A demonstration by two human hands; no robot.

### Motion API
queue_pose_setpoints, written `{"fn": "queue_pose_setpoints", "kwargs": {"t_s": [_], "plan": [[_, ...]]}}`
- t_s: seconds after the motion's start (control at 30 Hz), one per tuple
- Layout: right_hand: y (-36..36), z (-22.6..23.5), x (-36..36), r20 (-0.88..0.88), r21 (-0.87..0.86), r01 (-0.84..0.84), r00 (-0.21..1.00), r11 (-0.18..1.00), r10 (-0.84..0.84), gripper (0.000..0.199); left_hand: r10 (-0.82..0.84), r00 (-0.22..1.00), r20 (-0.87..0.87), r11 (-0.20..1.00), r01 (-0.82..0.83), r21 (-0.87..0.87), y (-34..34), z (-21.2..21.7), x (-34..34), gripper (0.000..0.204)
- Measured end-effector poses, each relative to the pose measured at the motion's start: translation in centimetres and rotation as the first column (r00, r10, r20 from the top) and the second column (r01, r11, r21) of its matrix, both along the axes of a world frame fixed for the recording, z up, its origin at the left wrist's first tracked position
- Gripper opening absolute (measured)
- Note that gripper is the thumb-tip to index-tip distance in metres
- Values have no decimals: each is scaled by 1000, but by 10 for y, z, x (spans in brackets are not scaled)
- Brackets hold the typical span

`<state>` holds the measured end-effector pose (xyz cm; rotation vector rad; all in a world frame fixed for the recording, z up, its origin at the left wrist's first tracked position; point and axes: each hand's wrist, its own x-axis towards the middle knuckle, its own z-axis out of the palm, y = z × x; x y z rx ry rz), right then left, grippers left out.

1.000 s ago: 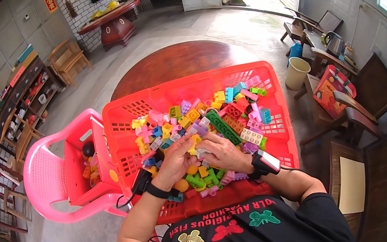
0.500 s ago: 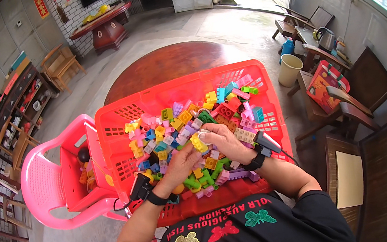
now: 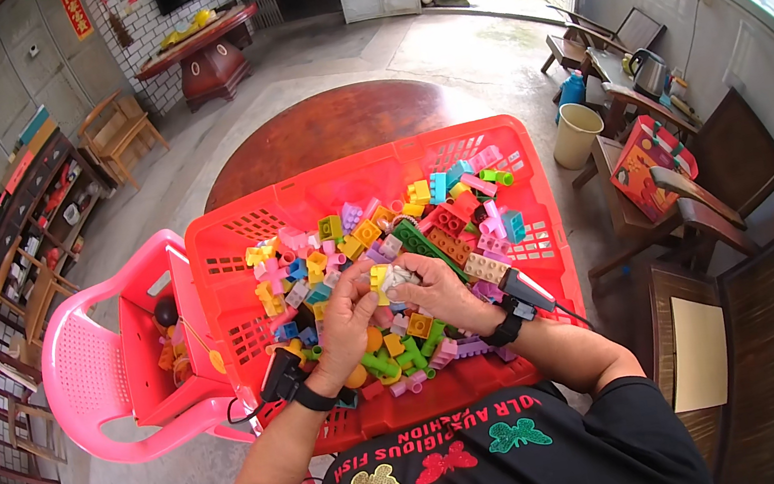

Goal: Assembling or sorting colorful plastic toy blocks inside a red basket.

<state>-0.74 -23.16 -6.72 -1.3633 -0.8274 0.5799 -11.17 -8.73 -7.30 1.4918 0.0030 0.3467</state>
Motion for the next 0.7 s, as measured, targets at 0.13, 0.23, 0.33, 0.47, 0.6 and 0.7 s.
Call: {"fn": "queue_pose_setpoints", "kwargs": {"t_s": [0.13, 0.23, 0.33, 0.47, 0.6, 0.7], "plan": [[3, -5, -6, -86, 104, 56, 995, 993, -47, 12, 82, 990, 116, 933, -117, 341, -7, 0, -2, 47], [-1, 4, -2, -33, 10, 49, 998, 999, -48, 20, 69, 993, 95, 923, -100, 373, -18, -2, -3, 53], [0, 9, -3, -233, -27, 2, 972, 1000, -8, 29, 109, 991, 83, 863, -136, 486, -23, 6, -9, 55], [2, 6, -7, -324, 14, -52, 945, 999, 54, 26, 80, 996, 48, 932, -92, 349, -14, -2, -5, 51], [1, 7, -7, -375, 105, -90, 919, 990, 123, 19, 54, 996, 69, 993, -61, 105, -11, -6, 0, 49], [-2, 1, -3, -273, 49, -100, 956, 994, 109, 16, -3, 1000, 26, 1000, 4, -18, -11, -4, 0, 50]]}}
